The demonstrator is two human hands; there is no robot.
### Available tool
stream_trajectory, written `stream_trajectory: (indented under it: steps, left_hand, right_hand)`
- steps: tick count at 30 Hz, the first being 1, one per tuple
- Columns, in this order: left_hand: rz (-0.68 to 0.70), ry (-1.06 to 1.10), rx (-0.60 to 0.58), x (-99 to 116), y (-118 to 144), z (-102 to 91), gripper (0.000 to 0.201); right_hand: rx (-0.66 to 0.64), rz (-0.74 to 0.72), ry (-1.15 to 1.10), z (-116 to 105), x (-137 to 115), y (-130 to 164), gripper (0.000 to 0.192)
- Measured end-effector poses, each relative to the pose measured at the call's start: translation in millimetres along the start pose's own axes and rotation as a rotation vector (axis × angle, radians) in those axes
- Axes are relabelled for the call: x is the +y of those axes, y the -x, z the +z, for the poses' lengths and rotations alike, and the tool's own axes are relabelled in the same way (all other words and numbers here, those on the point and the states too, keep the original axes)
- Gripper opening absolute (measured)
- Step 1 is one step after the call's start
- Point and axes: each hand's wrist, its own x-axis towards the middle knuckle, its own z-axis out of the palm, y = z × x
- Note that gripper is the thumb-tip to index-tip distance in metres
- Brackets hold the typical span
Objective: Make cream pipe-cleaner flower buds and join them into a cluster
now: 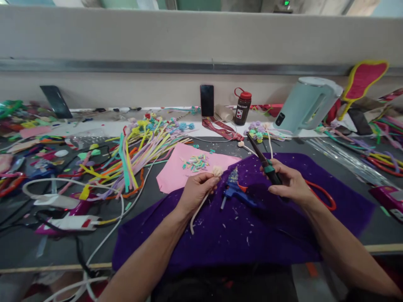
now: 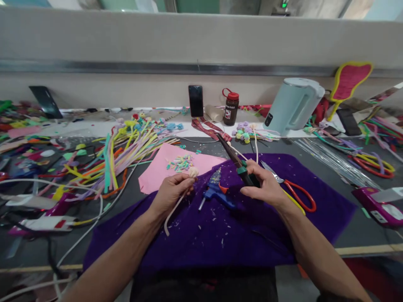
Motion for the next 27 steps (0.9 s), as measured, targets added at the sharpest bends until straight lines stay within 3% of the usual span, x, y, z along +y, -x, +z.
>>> stream_trajectory:
  steps: [4,9,12,16,27]
  left_hand:
    - [-0.091,0.071,0.056,5.1,0.2,-2.8,0.022]
    - [-0.225,0.296,-0.045,16.0,3.7,-14.0,0.024]
    - [-0.244,0.326,-0.049,16.3,3.9,-18.3,0.024]
    - [-0.199,0.263,0.088,10.3,1.0,-17.2,0.022]
    - [-0.068,0.097,0.08,7.3,5.6,-12.1,0.021]
  right_hand:
    - [-0.179,0.024,-0.03,3.8,-2.1,1.8,0.026]
    - [-0.349,0.033,-0.104,24.5,-10.0,8.4,0.027]
    - [-0.362,0.038,-0.132,30.3,-13.1,11.5,0.03]
    - [-0.345,0.03,-0.063,31.8,-14.1,10.6,0.025]
    - [-0.397,0.019,0.074,30.2,-19.6,7.9,0.023]
